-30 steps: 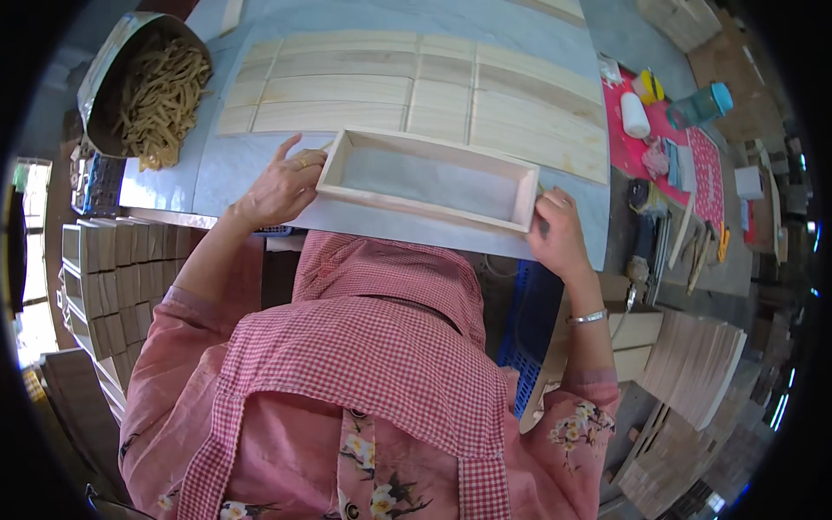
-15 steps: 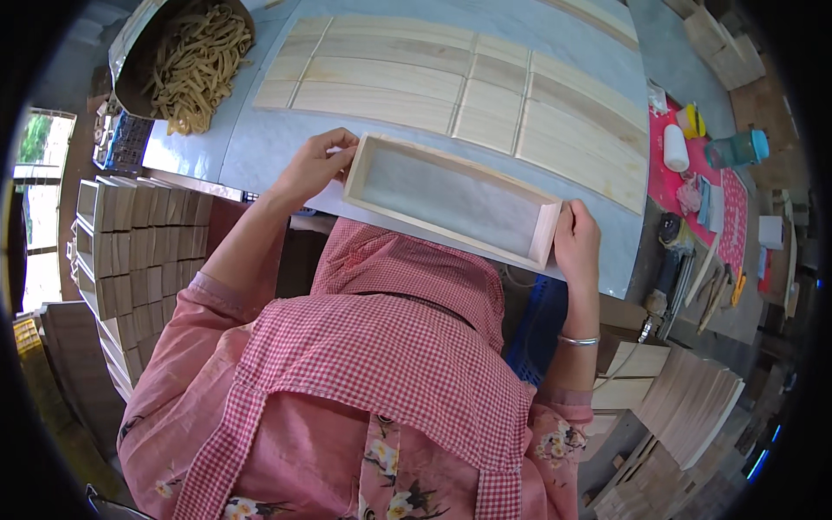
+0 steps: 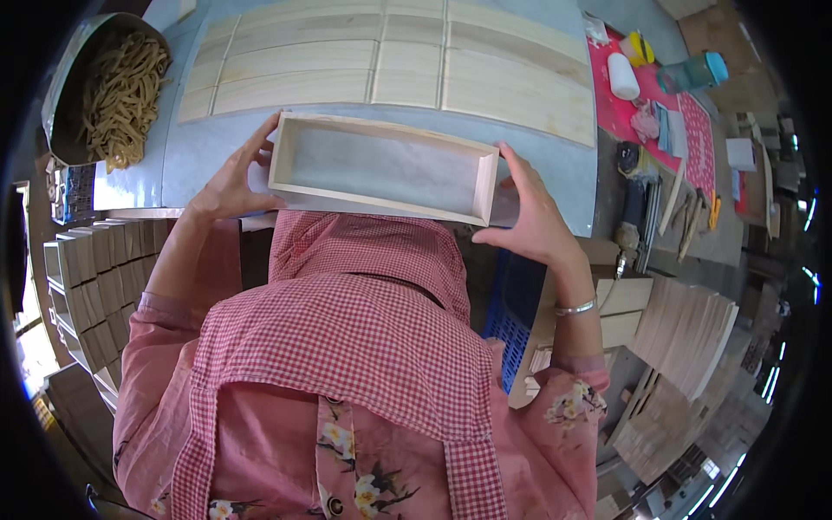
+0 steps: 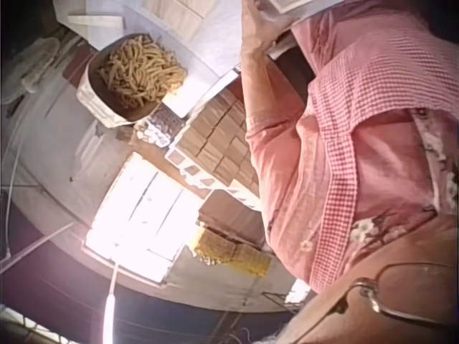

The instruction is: Assemble wooden boxes by applying glue to wooden boards and securing them with a pneumatic nail gun.

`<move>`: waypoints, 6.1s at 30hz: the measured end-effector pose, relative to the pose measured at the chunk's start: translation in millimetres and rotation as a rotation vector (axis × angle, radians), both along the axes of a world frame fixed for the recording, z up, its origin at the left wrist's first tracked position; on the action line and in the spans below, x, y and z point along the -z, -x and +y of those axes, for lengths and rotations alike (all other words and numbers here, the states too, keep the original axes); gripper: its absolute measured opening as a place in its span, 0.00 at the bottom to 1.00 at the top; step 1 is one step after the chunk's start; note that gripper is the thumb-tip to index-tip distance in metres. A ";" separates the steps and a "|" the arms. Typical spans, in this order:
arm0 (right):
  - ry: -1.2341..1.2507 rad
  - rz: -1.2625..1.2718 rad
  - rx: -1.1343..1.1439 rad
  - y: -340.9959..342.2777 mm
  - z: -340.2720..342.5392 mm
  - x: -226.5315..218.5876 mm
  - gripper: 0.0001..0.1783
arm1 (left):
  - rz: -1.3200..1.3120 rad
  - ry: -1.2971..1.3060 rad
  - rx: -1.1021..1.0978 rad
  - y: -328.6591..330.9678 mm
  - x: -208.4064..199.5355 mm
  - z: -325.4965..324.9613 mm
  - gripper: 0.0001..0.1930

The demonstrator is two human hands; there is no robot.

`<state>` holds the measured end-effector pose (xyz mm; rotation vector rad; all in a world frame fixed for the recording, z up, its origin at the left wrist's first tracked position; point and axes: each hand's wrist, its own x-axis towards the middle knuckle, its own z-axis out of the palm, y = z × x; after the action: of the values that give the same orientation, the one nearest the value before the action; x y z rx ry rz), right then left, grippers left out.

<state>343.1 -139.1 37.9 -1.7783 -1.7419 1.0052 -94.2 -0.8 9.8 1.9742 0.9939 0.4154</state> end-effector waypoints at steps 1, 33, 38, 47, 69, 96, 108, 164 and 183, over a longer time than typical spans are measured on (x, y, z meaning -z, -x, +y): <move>-0.008 -0.008 -0.010 -0.3 2.6 1.7 0.65 | 0.032 0.005 -0.008 -2.5 1.3 5.5 0.56; -0.004 0.222 0.172 -40.4 25.9 18.8 0.25 | -0.396 0.480 -0.408 -13.7 -12.8 16.4 0.29; -0.013 0.396 0.432 11.7 58.1 8.4 0.09 | -0.471 0.656 -0.668 -43.8 -14.7 20.8 0.09; -0.167 0.457 0.470 14.9 51.9 33.4 0.10 | -0.420 0.565 -0.632 -48.2 -3.0 21.7 0.10; 0.039 0.634 0.312 12.9 -19.6 20.7 0.09 | -0.401 0.574 -0.447 -19.3 -21.2 -34.8 0.22; -0.360 0.463 0.871 -32.8 90.5 41.3 0.21 | -1.196 0.893 -0.952 -26.6 0.7 69.6 0.13; -0.397 -0.805 0.996 -226.8 171.8 47.5 0.31 | -1.135 0.696 -0.968 0.6 24.1 55.5 0.10; -0.362 -0.449 0.924 -242.6 129.9 1.7 0.20 | 0.100 -0.600 -0.070 -287.6 -87.3 72.4 0.24; -0.742 0.770 0.407 33.7 78.6 -41.1 0.32 | -0.920 0.480 -0.183 -225.7 -51.7 -49.9 0.12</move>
<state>309.5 -60.4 78.9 -0.9996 -1.0012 0.6105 131.5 -50.7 61.5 1.0579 0.5814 0.9704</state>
